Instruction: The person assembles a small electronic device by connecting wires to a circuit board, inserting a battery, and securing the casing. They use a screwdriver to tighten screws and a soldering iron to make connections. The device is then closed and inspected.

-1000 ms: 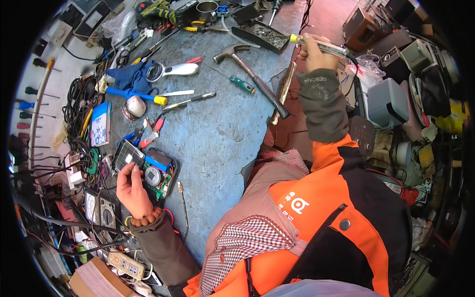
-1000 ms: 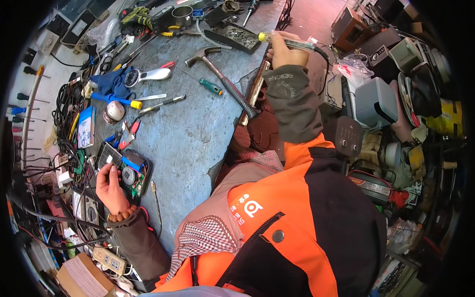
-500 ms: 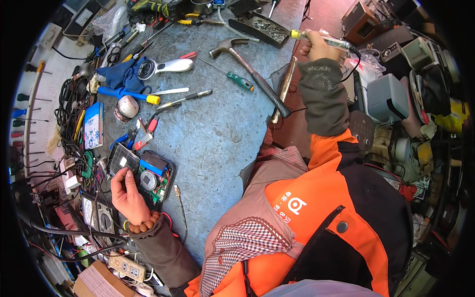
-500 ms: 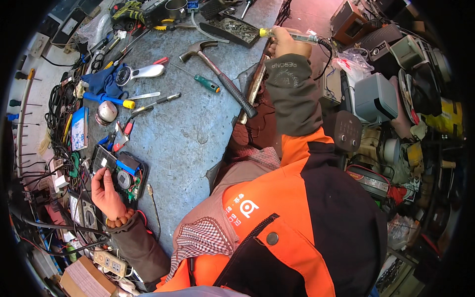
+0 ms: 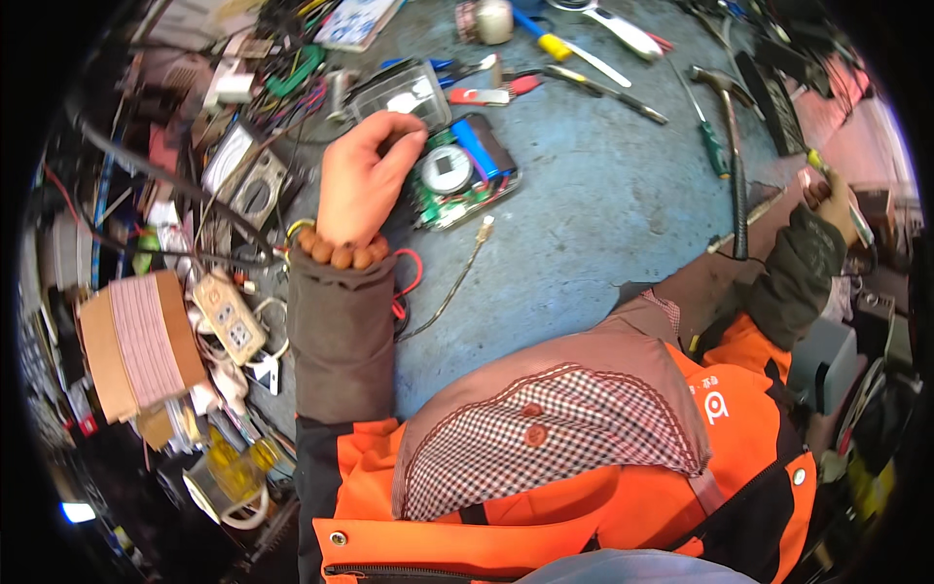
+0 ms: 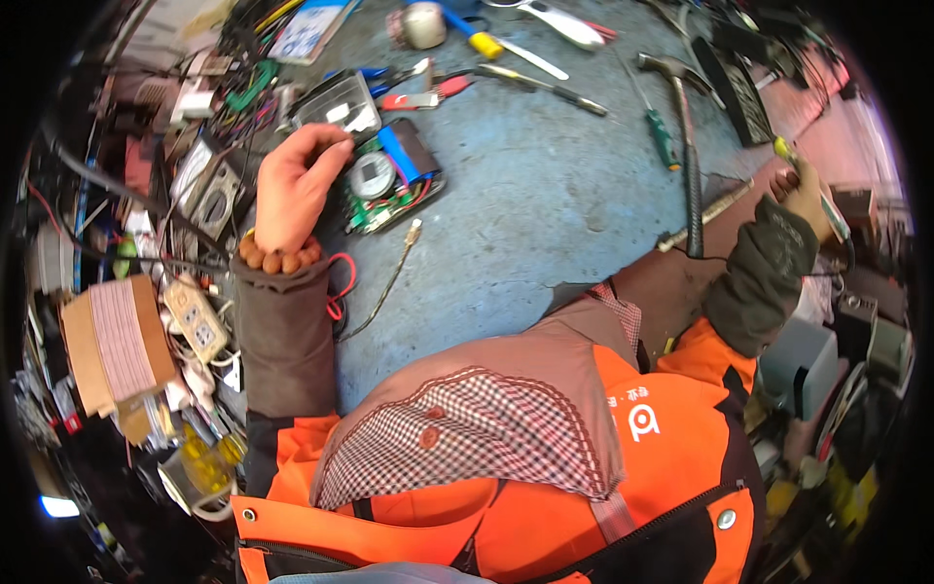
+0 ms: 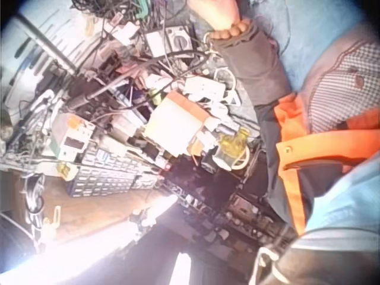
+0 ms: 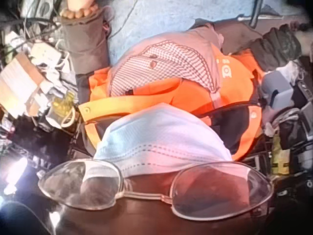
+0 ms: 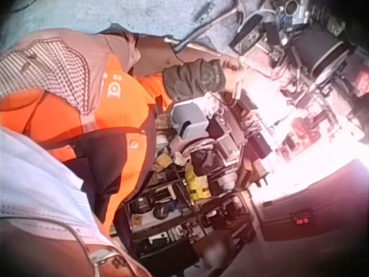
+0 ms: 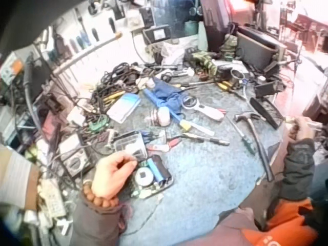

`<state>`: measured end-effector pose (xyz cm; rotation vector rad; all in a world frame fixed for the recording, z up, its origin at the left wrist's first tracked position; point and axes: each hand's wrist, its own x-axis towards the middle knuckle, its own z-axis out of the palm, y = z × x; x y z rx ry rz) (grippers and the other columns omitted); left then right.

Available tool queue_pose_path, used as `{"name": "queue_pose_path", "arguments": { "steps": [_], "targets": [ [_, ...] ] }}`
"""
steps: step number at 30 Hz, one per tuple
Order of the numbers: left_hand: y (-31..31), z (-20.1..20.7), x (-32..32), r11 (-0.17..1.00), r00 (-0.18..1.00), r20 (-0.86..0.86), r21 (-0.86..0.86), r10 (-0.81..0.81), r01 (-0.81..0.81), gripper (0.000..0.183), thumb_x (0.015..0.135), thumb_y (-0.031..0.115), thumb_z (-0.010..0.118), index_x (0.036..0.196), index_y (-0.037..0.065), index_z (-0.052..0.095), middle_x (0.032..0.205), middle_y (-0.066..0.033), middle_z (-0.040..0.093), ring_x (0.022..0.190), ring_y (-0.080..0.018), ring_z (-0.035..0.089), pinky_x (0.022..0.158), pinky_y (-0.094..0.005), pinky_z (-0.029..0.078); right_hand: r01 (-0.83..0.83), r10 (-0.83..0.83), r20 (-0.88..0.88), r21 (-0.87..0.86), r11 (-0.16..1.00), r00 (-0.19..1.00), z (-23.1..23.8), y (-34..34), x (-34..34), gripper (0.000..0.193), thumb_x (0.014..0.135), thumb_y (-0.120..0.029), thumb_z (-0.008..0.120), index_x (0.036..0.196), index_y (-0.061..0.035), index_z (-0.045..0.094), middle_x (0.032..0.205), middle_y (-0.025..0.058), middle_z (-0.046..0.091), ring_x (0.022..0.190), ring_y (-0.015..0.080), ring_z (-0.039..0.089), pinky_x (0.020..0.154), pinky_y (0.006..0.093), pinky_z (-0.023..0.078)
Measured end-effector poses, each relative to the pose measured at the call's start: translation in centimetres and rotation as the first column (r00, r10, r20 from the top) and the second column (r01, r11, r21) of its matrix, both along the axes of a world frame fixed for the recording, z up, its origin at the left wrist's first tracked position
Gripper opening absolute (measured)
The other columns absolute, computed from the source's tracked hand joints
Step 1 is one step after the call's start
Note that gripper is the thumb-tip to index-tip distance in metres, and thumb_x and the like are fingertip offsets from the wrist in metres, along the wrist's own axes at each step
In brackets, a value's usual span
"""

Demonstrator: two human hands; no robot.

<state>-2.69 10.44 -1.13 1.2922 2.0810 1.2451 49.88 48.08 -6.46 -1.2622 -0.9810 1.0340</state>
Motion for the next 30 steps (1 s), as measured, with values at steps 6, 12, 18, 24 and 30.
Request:
{"name": "queue_pose_path", "arguments": {
  "steps": [6,12,18,24,30],
  "targets": [
    [-0.1,0.1,-0.8,0.993,0.967,-0.240,0.053,-0.087,0.103,0.013,0.092,0.008,0.073,0.103,0.003,0.078,0.092,-0.0121,0.076,0.082,-0.0248,0.073,0.074,-0.0347,0.057,0.075,-0.085,0.062,0.151,0.986,0.994,2.6,-2.1,-4.8,0.028,0.097,-0.019,0.072,0.098,0.0093,0.070,0.080,0.0097,0.065,0.065,0.0200,0.067,0.065,0.0338,0.062],
    [0.0,-0.5,-1.5,0.994,0.943,-0.319,0.035,-0.089,0.106,0.014,0.088,0.009,0.072,0.099,0.004,0.079,0.092,-0.0144,0.075,0.085,-0.0341,0.073,0.076,-0.0406,0.058,-0.337,0.396,-0.003,0.517,0.786,0.918,8.6,-15.2,-19.1,0.021,0.103,-0.011,0.066,0.110,0.0092,0.066,0.092,0.0180,0.073,0.072,0.0241,0.072,0.069,0.0357,0.062],
    [0.2,-0.5,-1.9,0.996,0.968,-0.238,0.015,-0.080,0.086,0.018,0.088,0.010,0.072,0.103,0.003,0.081,0.095,-0.0144,0.078,0.085,-0.0300,0.076,0.079,-0.0371,0.060,-0.733,0.683,0.289,0.401,0.549,0.671,8.7,-23.1,-28.9,0.015,0.100,-0.006,0.066,0.108,0.0064,0.066,0.089,0.0152,0.071,0.071,0.0183,0.068,0.069,0.0311,0.057],
    [0.4,-1.3,-2.6,0.998,0.998,-0.031,-0.047,-0.053,0.052,0.023,0.086,0.010,0.072,0.105,0.001,0.082,0.088,-0.0140,0.079,0.079,-0.0197,0.075,0.076,-0.0330,0.059,-0.798,0.738,0.317,0.338,0.499,0.596,7.8,-25.4,-30.9,0.014,0.095,-0.007,0.078,0.103,0.0026,0.071,0.087,0.0071,0.072,0.078,0.0100,0.065,0.070,0.0277,0.052],
    [0.9,-1.4,-3.2,0.994,0.997,0.057,-0.087,-0.059,0.063,0.025,0.083,0.011,0.072,0.103,-0.001,0.082,0.085,-0.0137,0.079,0.078,-0.0190,0.073,0.075,-0.0340,0.058,-0.819,0.715,0.405,0.344,0.459,0.570,7.2,-25.6,-31.6,0.014,0.094,-0.008,0.079,0.101,0.0024,0.071,0.087,0.0073,0.072,0.076,0.0114,0.065,0.069,0.0283,0.052]
  ]
}}
